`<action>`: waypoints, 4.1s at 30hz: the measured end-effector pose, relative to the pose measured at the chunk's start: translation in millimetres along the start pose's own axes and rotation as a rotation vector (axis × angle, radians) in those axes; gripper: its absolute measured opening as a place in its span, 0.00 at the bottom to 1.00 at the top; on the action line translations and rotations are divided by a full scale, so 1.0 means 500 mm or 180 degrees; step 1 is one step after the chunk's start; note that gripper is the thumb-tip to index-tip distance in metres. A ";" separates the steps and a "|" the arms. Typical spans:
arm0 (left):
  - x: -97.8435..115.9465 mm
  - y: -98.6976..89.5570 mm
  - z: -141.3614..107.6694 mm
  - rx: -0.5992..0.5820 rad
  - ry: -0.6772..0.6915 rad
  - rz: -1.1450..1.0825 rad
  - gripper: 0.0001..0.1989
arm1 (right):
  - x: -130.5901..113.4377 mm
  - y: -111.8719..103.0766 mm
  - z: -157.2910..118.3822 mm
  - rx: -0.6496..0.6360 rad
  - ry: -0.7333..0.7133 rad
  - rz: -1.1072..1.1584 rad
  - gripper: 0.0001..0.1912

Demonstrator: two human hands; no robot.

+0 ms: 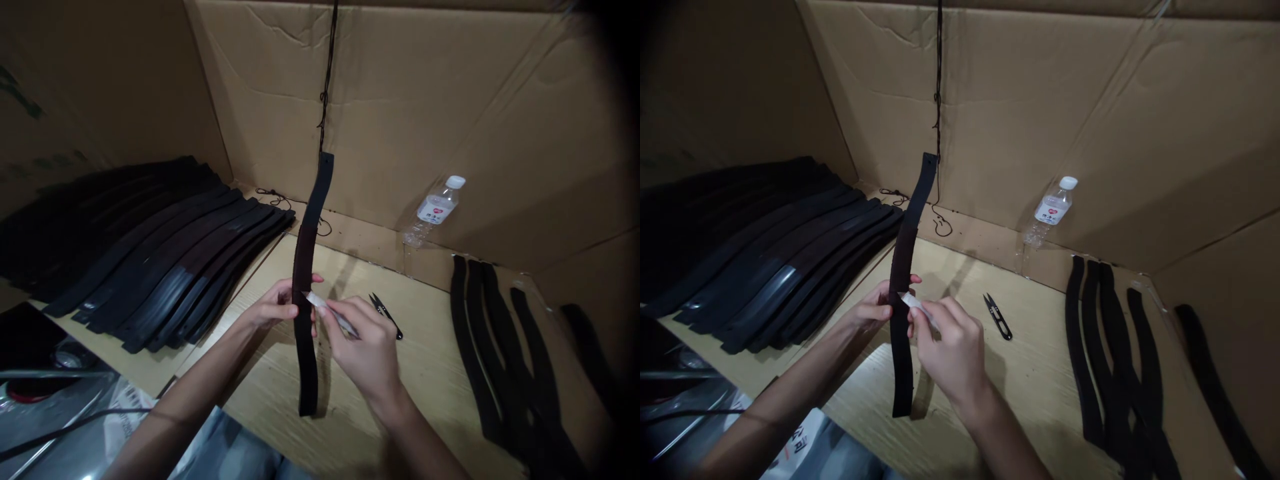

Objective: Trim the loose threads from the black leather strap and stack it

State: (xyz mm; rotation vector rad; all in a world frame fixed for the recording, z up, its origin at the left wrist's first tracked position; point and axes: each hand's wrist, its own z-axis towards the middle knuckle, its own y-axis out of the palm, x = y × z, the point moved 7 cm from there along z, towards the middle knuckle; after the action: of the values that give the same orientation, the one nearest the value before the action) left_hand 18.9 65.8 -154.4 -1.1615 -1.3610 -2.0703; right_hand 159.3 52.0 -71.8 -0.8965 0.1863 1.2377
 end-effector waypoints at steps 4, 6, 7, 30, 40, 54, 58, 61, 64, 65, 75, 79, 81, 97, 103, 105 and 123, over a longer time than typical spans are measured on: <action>0.006 -0.001 -0.002 -0.0037 0.0028 -0.0006 0.32 | 0.006 -0.008 0.006 -0.0078 0.0173 0.0084 0.06; 0.007 -0.001 -0.004 -0.0054 0.0025 0.0002 0.31 | 0.007 -0.011 0.008 -0.0106 0.0225 0.0120 0.06; 0.007 -0.001 -0.004 -0.0053 0.0019 0.0002 0.30 | 0.007 -0.011 0.008 -0.0115 0.0234 0.0133 0.06; -0.009 -0.011 0.001 0.0360 0.0003 -0.0010 0.33 | -0.032 0.015 -0.028 0.0541 -0.0865 -0.1043 0.07; -0.007 -0.018 0.007 0.0489 0.0134 0.0261 0.33 | -0.020 0.031 -0.026 0.0381 -0.0649 -0.0903 0.04; 0.008 -0.004 -0.002 -0.0011 0.0198 0.0209 0.33 | -0.031 -0.011 -0.008 0.0381 -0.0732 -0.0919 0.04; 0.002 -0.008 -0.005 0.0039 0.0111 0.0191 0.33 | -0.025 -0.002 -0.007 0.0240 -0.0680 -0.0757 0.05; 0.002 -0.010 -0.005 0.0059 0.0099 0.0186 0.33 | -0.023 0.003 -0.007 0.0114 -0.0626 -0.0723 0.06; 0.002 -0.010 -0.006 0.0047 0.0083 0.0182 0.34 | -0.022 0.004 -0.005 0.0019 -0.0582 -0.0721 0.07; 0.002 -0.009 -0.006 0.0038 0.0077 0.0181 0.34 | -0.021 0.003 -0.003 0.0001 -0.0569 -0.0710 0.08; 0.007 0.004 -0.004 -0.0115 0.0031 0.0106 0.32 | -0.018 -0.004 -0.004 0.0221 -0.0577 -0.0611 0.05; 0.003 0.002 -0.003 -0.0125 0.0002 0.0031 0.33 | -0.017 -0.001 -0.006 0.0221 -0.0595 -0.0569 0.04; 0.002 0.002 -0.003 -0.0143 -0.0019 0.0011 0.33 | -0.015 0.000 -0.006 0.0226 -0.0604 -0.0524 0.04; -0.014 0.011 0.003 0.0005 0.0047 -0.0131 0.32 | -0.025 0.005 -0.014 0.0481 -0.0677 -0.0554 0.02; -0.012 0.019 0.001 -0.0105 0.0034 -0.0163 0.29 | -0.013 0.002 -0.007 0.0378 -0.0682 -0.0471 0.03; -0.010 0.016 -0.001 -0.0100 0.0004 -0.0075 0.31 | -0.010 -0.003 -0.006 0.0308 -0.0667 -0.0435 0.03; 0.000 0.000 -0.002 -0.0055 0.0015 0.0339 0.33 | -0.022 -0.011 0.002 0.0062 -0.0443 -0.0667 0.08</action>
State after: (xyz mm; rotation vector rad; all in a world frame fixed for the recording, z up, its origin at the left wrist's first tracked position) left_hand 18.3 64.8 -154.7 -1.2085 -1.2536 -2.0125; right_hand 159.9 44.3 -62.3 -0.7889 -0.0070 1.0960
